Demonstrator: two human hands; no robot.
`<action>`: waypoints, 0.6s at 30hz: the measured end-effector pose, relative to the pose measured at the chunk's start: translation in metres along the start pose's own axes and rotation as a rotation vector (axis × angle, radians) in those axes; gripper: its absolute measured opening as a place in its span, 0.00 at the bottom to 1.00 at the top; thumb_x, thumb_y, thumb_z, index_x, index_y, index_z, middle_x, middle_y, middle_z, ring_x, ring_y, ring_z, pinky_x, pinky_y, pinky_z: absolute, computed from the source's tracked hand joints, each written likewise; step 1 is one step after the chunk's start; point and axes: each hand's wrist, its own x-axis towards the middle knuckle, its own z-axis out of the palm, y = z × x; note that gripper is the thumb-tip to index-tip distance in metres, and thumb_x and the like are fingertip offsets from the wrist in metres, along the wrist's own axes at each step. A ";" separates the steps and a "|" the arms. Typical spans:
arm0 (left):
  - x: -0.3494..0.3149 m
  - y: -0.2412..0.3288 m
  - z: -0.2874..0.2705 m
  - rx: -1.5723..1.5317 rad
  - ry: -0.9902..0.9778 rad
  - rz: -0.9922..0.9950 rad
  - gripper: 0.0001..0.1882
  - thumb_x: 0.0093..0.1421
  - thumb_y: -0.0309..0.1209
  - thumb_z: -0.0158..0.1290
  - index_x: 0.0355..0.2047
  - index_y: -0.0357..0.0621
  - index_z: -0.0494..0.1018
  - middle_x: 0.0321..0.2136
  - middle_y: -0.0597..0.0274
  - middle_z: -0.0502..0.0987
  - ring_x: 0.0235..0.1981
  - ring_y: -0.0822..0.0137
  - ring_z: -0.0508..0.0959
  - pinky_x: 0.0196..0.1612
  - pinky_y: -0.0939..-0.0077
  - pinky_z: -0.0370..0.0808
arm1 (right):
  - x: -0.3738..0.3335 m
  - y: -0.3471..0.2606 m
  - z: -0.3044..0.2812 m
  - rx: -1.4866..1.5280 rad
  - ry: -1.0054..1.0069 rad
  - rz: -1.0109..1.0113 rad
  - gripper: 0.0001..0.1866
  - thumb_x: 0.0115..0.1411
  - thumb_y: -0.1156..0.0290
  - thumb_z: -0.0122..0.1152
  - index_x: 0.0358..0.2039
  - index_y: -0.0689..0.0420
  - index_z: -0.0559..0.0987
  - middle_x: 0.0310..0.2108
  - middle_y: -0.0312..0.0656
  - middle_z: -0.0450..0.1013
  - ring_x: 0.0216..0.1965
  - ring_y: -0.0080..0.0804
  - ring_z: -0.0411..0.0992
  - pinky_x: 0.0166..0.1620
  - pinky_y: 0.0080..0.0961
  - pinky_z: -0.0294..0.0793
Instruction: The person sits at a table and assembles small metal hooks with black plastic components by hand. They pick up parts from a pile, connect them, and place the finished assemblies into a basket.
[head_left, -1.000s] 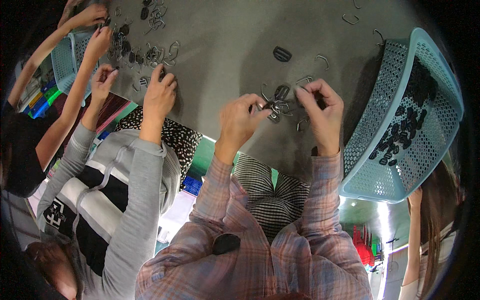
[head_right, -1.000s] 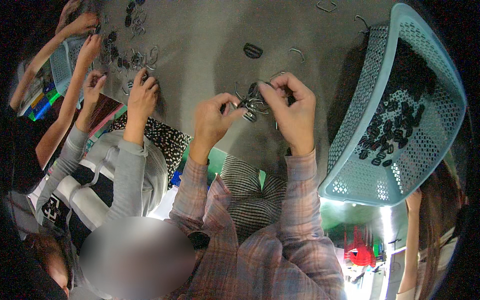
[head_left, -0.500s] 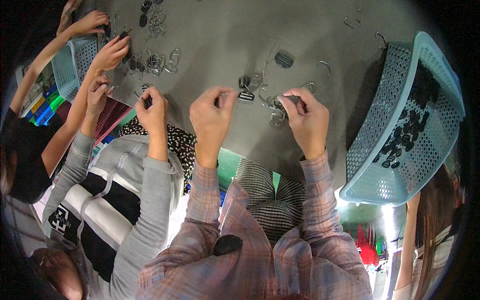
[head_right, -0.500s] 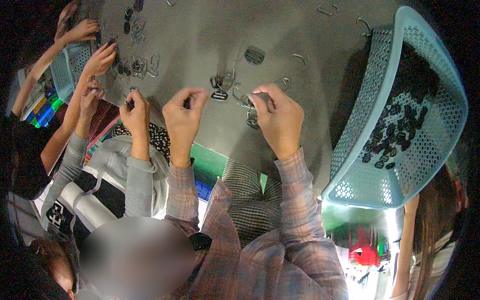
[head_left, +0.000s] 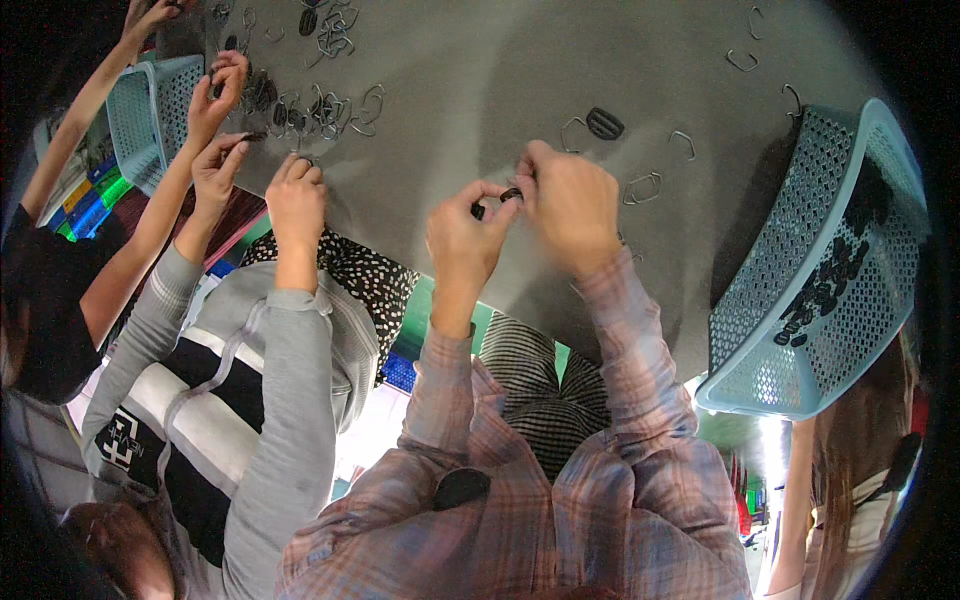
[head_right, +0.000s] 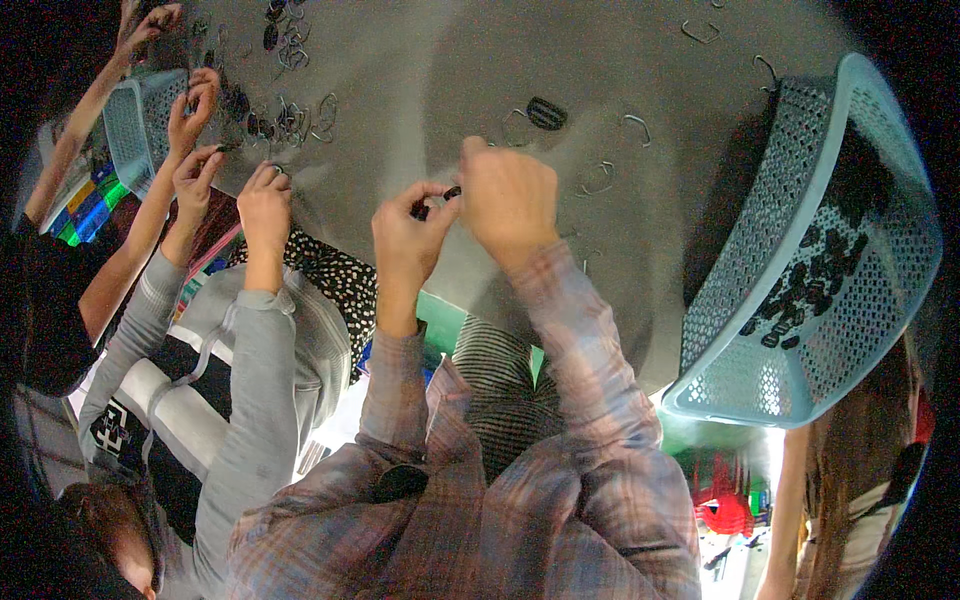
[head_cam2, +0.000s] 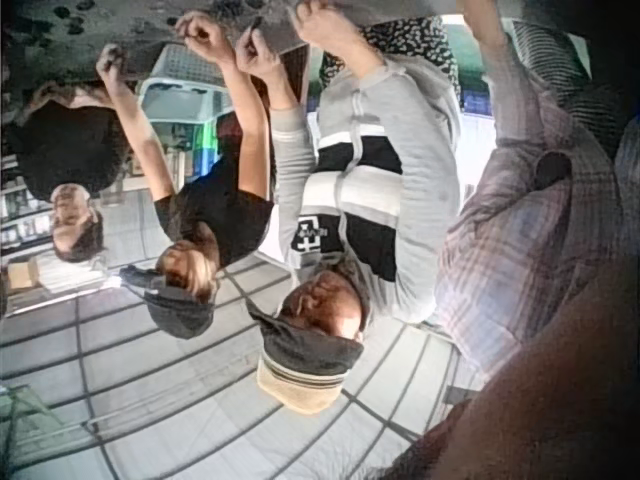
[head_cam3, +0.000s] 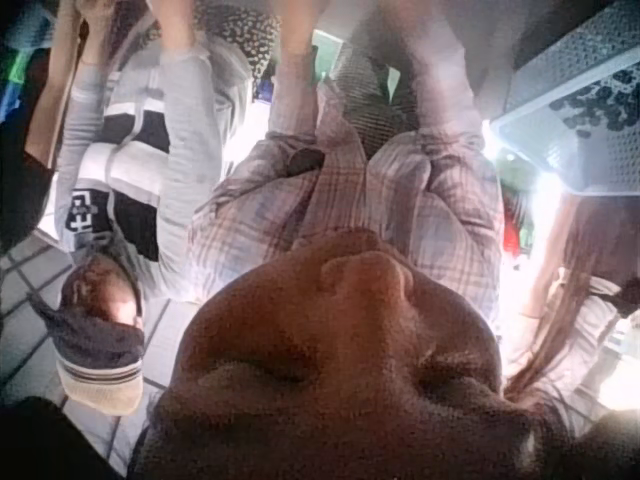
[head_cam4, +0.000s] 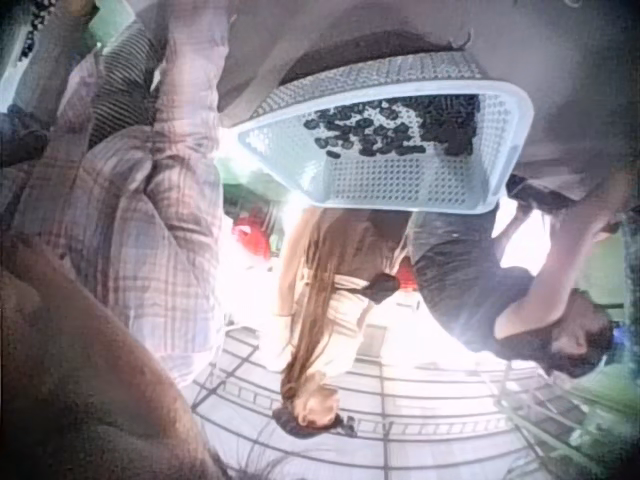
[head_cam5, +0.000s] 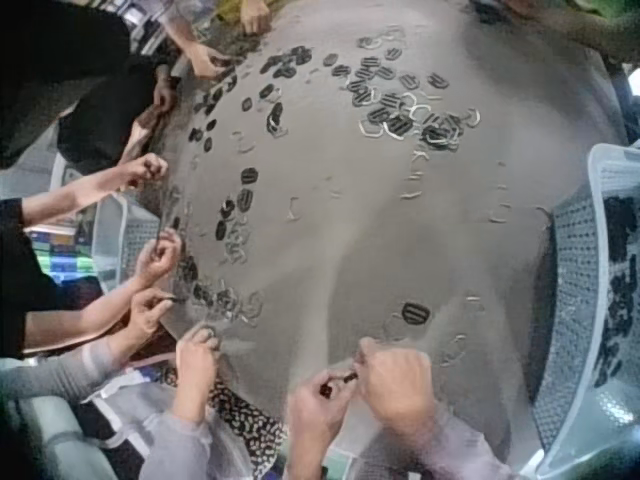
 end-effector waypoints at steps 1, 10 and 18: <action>-0.002 -0.005 -0.006 -0.115 -0.013 0.028 0.10 0.49 0.33 0.62 0.29 0.41 0.79 0.14 0.73 0.68 0.17 0.79 0.66 0.22 0.82 0.62 | -0.004 0.004 -0.006 0.093 0.016 0.007 0.10 0.53 0.63 0.61 0.31 0.55 0.77 0.22 0.46 0.74 0.23 0.41 0.74 0.24 0.33 0.68; -0.002 0.010 -0.025 -0.475 -0.102 -0.054 0.07 0.49 0.28 0.63 0.28 0.38 0.80 0.16 0.77 0.67 0.18 0.85 0.61 0.20 0.87 0.53 | -0.034 0.010 -0.025 0.476 0.172 0.327 0.10 0.53 0.64 0.63 0.30 0.57 0.79 0.11 0.36 0.59 0.14 0.21 0.57 0.20 0.23 0.57; -0.009 0.000 -0.024 -0.750 -0.270 -0.162 0.07 0.51 0.28 0.61 0.30 0.39 0.79 0.17 0.76 0.69 0.18 0.85 0.62 0.20 0.88 0.54 | -0.044 0.002 -0.022 0.754 -0.002 0.195 0.12 0.51 0.68 0.67 0.36 0.57 0.80 0.14 0.28 0.51 0.17 0.15 0.51 0.20 0.18 0.52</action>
